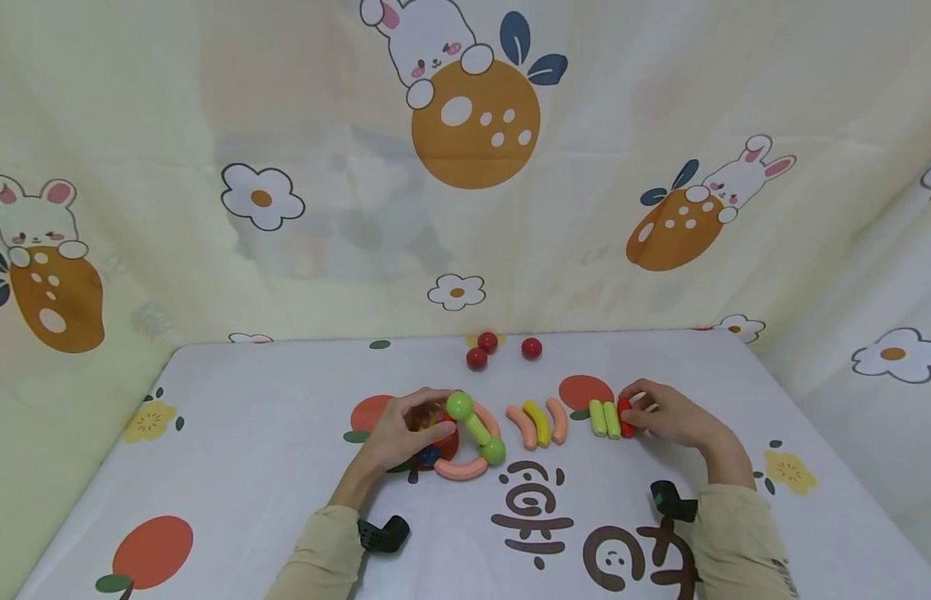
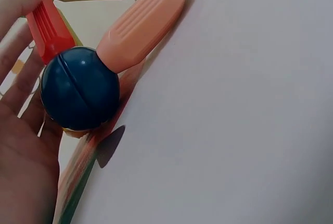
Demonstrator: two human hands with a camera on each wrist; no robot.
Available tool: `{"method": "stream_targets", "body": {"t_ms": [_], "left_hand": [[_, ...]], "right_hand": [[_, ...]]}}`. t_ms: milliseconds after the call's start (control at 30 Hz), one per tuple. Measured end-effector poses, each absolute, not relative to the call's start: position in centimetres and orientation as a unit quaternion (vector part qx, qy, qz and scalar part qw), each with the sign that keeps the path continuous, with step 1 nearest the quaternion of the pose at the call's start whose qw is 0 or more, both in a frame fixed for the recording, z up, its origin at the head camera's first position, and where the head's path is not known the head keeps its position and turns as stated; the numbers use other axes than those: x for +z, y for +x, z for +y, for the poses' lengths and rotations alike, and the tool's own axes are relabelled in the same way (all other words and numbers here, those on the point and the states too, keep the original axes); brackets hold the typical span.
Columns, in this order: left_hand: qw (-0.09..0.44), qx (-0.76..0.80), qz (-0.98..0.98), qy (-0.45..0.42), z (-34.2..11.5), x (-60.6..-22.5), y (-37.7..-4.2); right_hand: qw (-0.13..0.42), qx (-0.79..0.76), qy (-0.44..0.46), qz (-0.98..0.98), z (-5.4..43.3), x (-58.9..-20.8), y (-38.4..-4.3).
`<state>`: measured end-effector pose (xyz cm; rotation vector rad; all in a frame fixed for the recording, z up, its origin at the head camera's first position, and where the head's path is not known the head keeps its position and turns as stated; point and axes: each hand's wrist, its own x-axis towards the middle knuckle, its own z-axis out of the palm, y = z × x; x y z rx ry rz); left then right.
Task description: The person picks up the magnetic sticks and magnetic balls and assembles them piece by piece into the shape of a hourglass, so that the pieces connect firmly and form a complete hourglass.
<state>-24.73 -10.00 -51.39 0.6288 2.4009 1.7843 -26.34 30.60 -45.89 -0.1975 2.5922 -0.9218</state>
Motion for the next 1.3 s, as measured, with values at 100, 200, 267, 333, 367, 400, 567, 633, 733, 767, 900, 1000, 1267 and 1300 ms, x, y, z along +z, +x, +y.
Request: {"method": "stream_targets", "body": {"t_ms": [100,200,267,333,367,400,567,633,733,767,900,1000,1267,1300], "left_hand": [[0.034,0.581,0.789,0.198,-9.9,-51.1,-24.6],[0.022,0.583,0.787,0.201,-9.7,-49.9,-24.0],[0.016,0.585,0.786,0.2,-9.5,-49.0,-23.5],[0.008,0.589,0.783,0.199,-9.3,-48.1,-23.0],[0.004,0.589,0.783,0.197,-9.2,-48.0,-22.9],[0.001,0.592,0.782,0.196,-9.1,-47.9,-22.8],[-0.031,0.605,0.764,0.22,-8.4,-49.8,-23.5],[-0.039,0.611,0.756,0.232,-8.1,-50.0,-23.5],[-0.042,0.618,0.745,0.248,-7.7,-48.7,-22.6],[-0.042,0.623,0.739,0.253,-7.6,-48.4,-22.4],[-0.042,0.63,0.73,0.261,-7.3,-48.1,-22.0],[-0.042,0.628,0.734,0.255,-7.3,-48.2,-21.9],[-0.036,0.623,0.739,0.254,-7.2,-48.2,-22.0],[-0.034,0.624,0.739,0.253,-7.2,-48.2,-22.0]], "right_hand": [[0.183,-0.336,-0.067,0.921,30.5,-45.9,-26.3],[0.171,-0.341,-0.058,0.923,30.4,-46.0,-26.4],[0.161,-0.344,-0.05,0.924,30.2,-46.0,-26.4],[0.151,-0.349,-0.041,0.924,30.1,-45.9,-26.5],[0.145,-0.353,-0.039,0.924,30.0,-45.9,-26.6],[0.138,-0.358,-0.038,0.923,29.9,-45.8,-26.6],[0.097,-0.398,-0.068,0.91,28.9,-45.7,-26.7],[0.085,-0.405,-0.082,0.907,28.2,-45.7,-26.7],[0.078,-0.407,-0.09,0.906,27.4,-45.8,-26.8],[0.078,-0.41,-0.092,0.904,27.2,-45.8,-26.9],[0.08,-0.422,-0.099,0.898,26.1,-46.0,-27.0],[0.086,-0.429,-0.099,0.894,25.4,-46.1,-26.9],[0.065,-0.447,-0.097,0.887,23.9,-45.9,-26.7],[0.062,-0.45,-0.1,0.885,23.7,-45.8,-26.7]]}}
